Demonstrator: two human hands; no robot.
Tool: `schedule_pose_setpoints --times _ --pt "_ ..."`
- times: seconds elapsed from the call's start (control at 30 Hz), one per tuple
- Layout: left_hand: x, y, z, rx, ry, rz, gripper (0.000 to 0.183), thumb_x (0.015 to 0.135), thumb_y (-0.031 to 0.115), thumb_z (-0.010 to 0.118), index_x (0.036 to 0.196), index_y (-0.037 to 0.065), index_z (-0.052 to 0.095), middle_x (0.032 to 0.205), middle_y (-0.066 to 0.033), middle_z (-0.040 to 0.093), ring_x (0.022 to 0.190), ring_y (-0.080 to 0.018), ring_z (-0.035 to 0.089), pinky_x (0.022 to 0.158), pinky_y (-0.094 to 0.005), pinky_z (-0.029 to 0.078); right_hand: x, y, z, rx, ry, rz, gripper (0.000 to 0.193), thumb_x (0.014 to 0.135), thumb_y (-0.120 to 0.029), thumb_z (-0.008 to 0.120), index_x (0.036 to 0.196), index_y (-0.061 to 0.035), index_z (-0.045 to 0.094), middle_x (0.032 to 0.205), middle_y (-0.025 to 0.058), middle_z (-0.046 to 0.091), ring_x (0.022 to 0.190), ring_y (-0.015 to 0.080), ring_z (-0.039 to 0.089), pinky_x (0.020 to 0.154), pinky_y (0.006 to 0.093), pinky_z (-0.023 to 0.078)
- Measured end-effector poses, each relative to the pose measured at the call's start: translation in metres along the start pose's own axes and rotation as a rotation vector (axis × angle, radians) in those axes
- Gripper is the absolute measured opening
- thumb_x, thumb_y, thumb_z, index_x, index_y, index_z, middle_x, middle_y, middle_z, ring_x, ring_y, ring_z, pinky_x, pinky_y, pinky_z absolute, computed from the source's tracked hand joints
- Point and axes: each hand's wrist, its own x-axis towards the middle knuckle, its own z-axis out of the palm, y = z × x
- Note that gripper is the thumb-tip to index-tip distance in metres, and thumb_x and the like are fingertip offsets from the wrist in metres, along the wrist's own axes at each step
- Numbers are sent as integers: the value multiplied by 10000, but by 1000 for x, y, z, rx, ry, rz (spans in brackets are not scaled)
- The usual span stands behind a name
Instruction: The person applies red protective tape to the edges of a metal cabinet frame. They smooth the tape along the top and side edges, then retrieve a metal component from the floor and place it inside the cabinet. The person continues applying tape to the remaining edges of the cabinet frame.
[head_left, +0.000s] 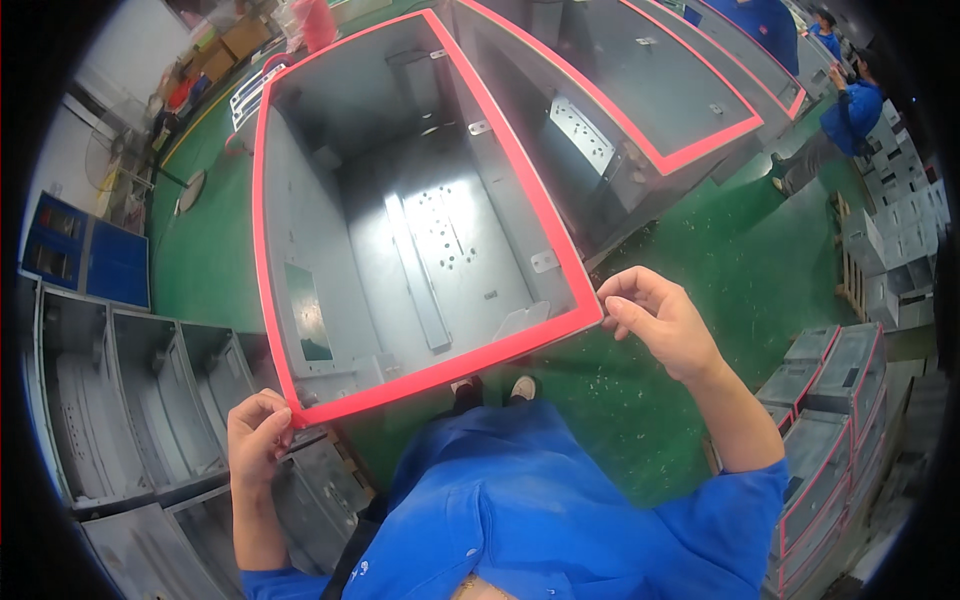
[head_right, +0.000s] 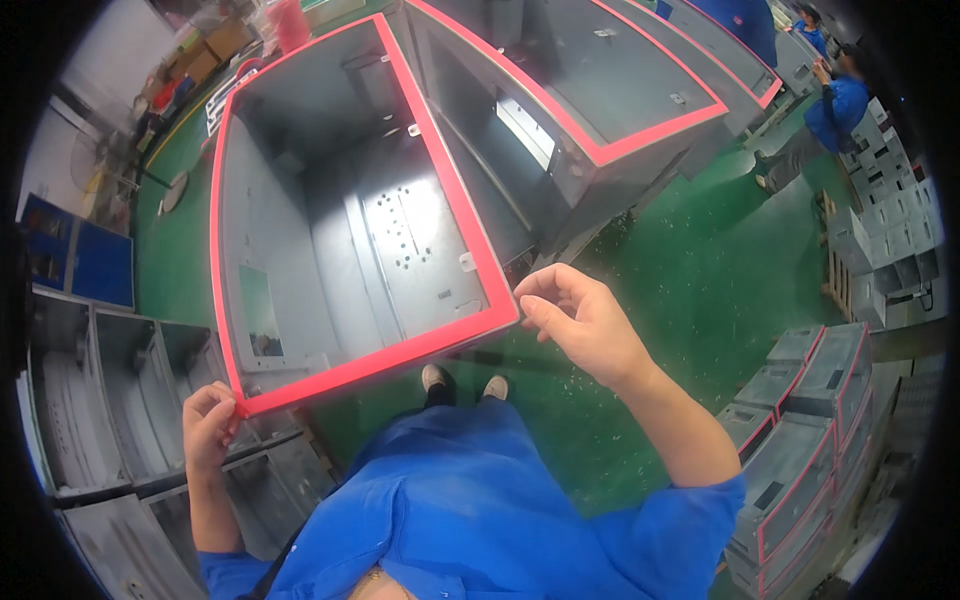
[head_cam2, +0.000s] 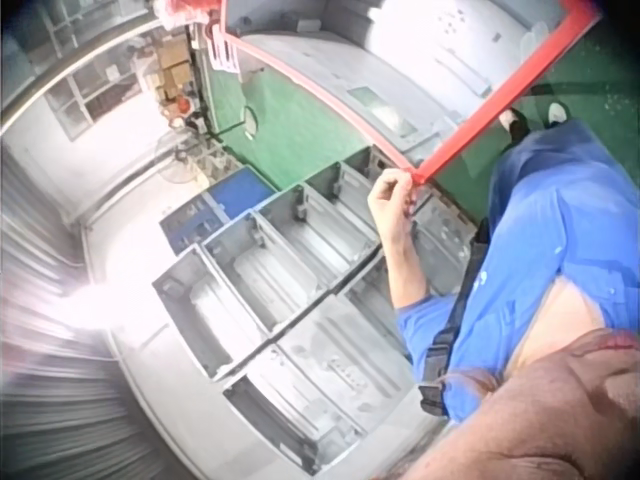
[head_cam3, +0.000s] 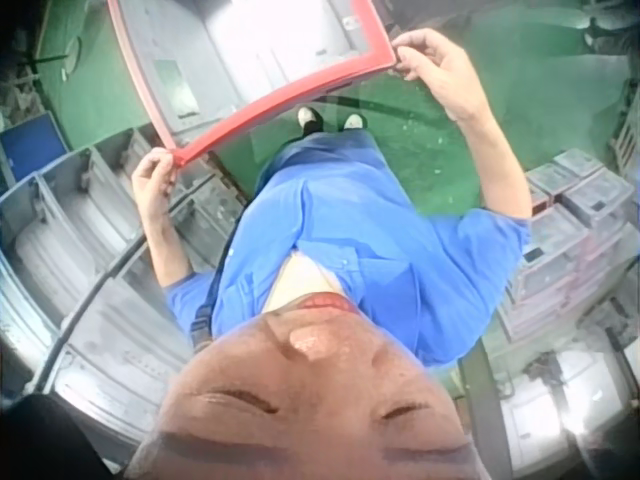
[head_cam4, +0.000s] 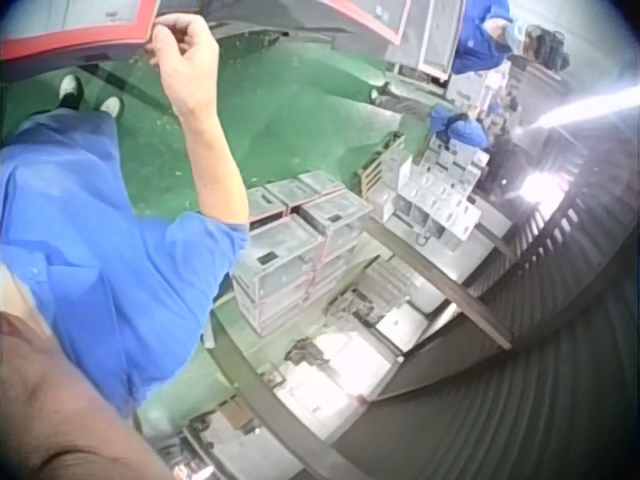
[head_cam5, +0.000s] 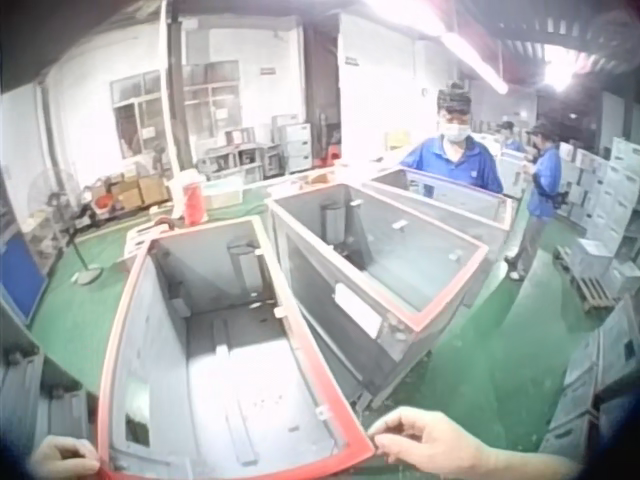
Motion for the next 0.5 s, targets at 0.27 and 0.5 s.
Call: schedule_pose_setpoints --times 0.27,0.5 --pt "-4 6 0 116 44 -69 127 768 90 607 696 -5 564 546 -26 503 422 -50 411 353 -168 261 7 -3 12 -42 37 -9 150 821 -122 576 914 -11 537 854 29 564 741 72 510 616 211 415" --pt "-3 23 6 196 58 -137 165 769 188 649 735 29 619 608 -11 570 502 -32 460 415 -175 289 3 7 7 -101 60 -89 100 819 -61 551 890 -11 501 818 25 517 687 75 464 590 197 365"
